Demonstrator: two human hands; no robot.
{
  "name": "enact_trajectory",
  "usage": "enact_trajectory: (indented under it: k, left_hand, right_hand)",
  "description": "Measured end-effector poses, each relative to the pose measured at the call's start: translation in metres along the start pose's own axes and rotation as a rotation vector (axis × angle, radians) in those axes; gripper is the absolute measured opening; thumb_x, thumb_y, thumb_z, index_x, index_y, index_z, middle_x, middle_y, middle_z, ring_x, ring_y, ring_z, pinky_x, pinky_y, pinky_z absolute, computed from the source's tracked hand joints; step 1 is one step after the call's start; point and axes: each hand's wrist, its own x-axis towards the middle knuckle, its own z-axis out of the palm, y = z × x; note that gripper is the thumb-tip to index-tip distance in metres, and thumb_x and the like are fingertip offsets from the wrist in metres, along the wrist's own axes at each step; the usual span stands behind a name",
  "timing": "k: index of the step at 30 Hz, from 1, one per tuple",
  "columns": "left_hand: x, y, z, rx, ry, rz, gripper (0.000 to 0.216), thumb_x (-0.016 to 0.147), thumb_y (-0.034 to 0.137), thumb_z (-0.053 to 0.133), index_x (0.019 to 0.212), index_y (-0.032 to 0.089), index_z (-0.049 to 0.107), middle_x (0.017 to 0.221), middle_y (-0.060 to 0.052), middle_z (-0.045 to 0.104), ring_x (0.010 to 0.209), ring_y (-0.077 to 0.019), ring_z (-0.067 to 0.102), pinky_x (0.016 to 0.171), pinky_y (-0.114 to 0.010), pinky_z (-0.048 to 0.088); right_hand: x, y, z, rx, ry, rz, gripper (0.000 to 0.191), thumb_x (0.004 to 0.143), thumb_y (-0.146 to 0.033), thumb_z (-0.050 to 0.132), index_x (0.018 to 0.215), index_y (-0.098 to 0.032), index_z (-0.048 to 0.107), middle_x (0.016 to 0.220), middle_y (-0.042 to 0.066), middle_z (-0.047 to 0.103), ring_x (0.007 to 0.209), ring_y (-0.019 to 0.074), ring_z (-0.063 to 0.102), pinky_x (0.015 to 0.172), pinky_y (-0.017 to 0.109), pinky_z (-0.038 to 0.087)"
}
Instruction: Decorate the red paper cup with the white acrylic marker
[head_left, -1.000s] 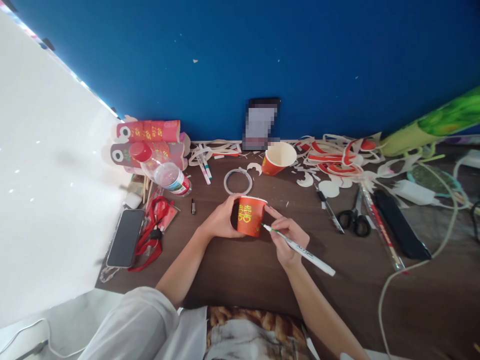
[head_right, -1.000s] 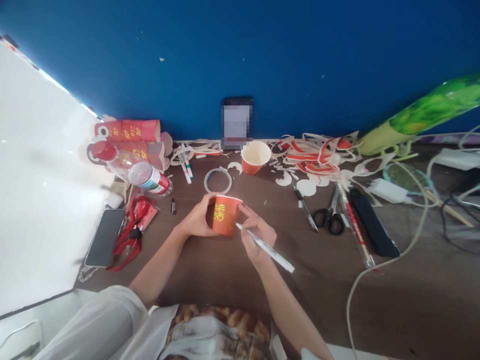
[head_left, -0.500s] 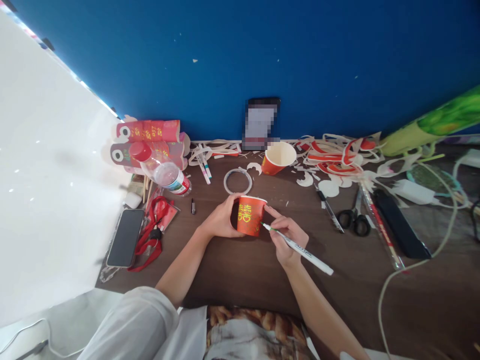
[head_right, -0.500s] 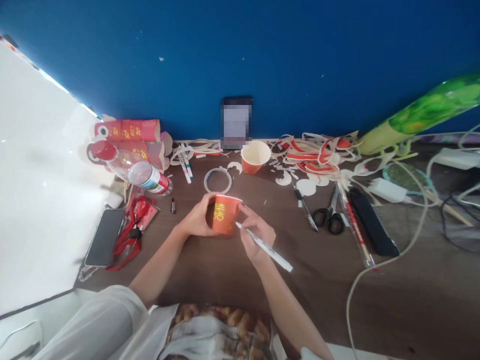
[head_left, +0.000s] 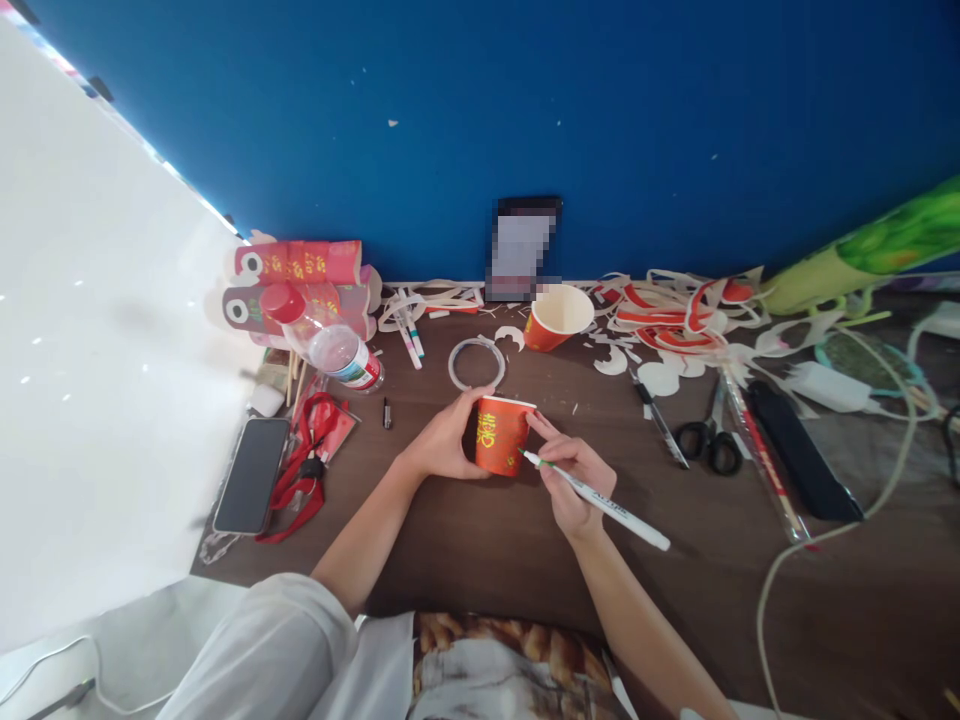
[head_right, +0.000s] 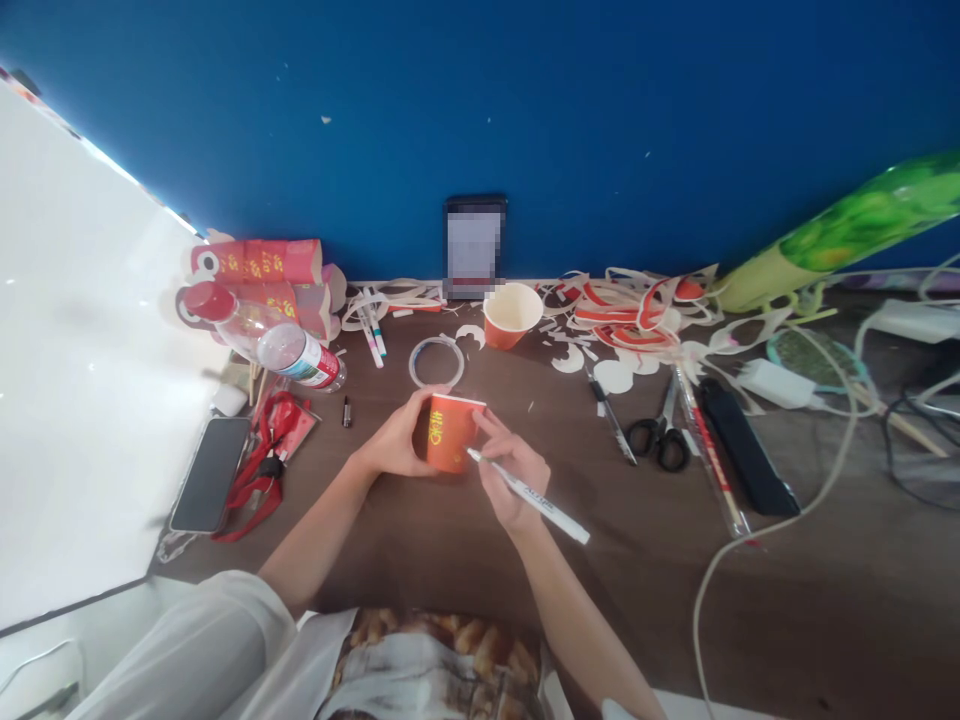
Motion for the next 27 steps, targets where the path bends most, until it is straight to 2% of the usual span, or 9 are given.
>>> enact_trajectory:
  k: [5, 14, 22, 27]
  left_hand:
    - [0.0002, -0.0002, 0.005, 0.008, 0.055, -0.062, 0.104, 0.052, 0.049, 0.083, 0.136, 0.021, 0.028, 0.138, -0.015, 0.045, 0.125, -0.0297, 0.051, 0.106, -0.042, 0.045]
    - [0.0, 0.0004, 0.0057, 0.008, 0.062, -0.06, 0.104, 0.052, 0.05, 0.083, 0.135, 0.02, 0.028, 0.139, -0.016, 0.044, 0.127, -0.0299, 0.051, 0.106, -0.043, 0.045]
    - [0.0002, 0.0011, 0.0054, 0.004, 0.058, -0.046, 0.104, 0.052, 0.049, 0.083, 0.136, 0.02, 0.027, 0.139, -0.017, 0.044, 0.126, -0.0303, 0.051, 0.106, -0.043, 0.045]
    - [0.0008, 0.0007, 0.0053, -0.002, 0.054, -0.048, 0.106, 0.051, 0.049, 0.084, 0.136, 0.02, 0.027, 0.139, -0.016, 0.044, 0.126, -0.0304, 0.052, 0.106, -0.043, 0.045]
  right_hand:
    - [0.0019, -0.0064, 0.0015, -0.014, -0.024, -0.057, 0.02, 0.083, -0.029, 0.063, 0.069, -0.016, 0.055, 0.061, -0.001, 0.055, 0.105, 0.0291, 0.066, 0.105, 0.053, 0.045]
    - [0.0013, -0.0075, -0.001, -0.1, -0.115, -0.096, 0.009, 0.081, -0.015, 0.058, 0.072, -0.017, 0.056, 0.063, 0.0, 0.055, 0.112, 0.0284, 0.063, 0.108, 0.053, 0.042]
    - [0.0002, -0.0031, -0.0013, -0.113, -0.082, -0.077, 0.016, 0.081, -0.025, 0.059, 0.067, -0.017, 0.055, 0.059, -0.001, 0.054, 0.104, 0.0278, 0.067, 0.105, 0.052, 0.045]
    - [0.0006, -0.0026, -0.0003, -0.093, -0.069, -0.082, 0.017, 0.08, -0.023, 0.06, 0.066, -0.017, 0.055, 0.059, -0.001, 0.054, 0.103, 0.0277, 0.067, 0.105, 0.051, 0.046]
